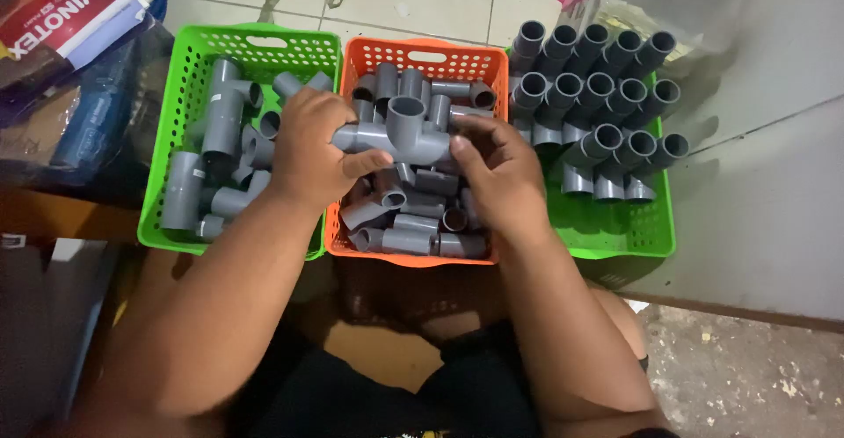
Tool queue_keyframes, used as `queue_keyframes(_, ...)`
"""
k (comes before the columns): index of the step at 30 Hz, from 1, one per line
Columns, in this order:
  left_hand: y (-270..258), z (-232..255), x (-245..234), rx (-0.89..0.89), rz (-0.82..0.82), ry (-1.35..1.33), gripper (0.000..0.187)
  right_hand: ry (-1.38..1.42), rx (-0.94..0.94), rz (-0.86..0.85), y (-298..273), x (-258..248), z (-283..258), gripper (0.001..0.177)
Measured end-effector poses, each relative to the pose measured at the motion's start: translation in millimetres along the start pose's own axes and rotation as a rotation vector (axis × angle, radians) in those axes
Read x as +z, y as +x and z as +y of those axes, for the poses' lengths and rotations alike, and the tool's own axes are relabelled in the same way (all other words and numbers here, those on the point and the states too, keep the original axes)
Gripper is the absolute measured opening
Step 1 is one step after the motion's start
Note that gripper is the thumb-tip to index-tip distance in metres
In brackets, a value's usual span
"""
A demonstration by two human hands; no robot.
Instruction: The person sorts and inspects PVC pipe fittings in plastic baskets.
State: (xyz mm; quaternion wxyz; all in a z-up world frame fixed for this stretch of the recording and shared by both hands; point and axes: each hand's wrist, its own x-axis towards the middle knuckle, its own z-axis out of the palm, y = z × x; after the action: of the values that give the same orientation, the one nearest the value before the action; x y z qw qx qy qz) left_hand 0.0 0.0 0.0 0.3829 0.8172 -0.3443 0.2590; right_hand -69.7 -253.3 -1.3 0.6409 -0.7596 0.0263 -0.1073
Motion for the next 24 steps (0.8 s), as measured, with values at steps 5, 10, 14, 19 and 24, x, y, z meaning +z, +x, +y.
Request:
queue_keyframes(5, 2, 0, -2, -0.033, -0.017, -0.009, 0.064, 0.260, -0.064, -0.012, -2, 2, 10, 0.047)
queue_keyframes(10, -6, -8, 5, -0.033, 0.027, 0.052, 0.058, 0.379, -0.029, -0.025, 1, 1, 15, 0.050)
queue_keyframes(14, -16, -20, 10, -0.044, 0.075, 0.094, 0.066, 0.293, -0.036, -0.032, -1, 4, 1, 0.041)
queue_keyframes(19, -7, -12, 5, -0.066, 0.049, 0.042, 0.068, 0.220, 0.017, -0.028, 1, 5, 10, 0.031)
queue_keyframes(24, -7, -8, 7, -0.043, 0.031, 0.016, 0.063, 0.130, -0.007, -0.012, 3, 1, 14, 0.019)
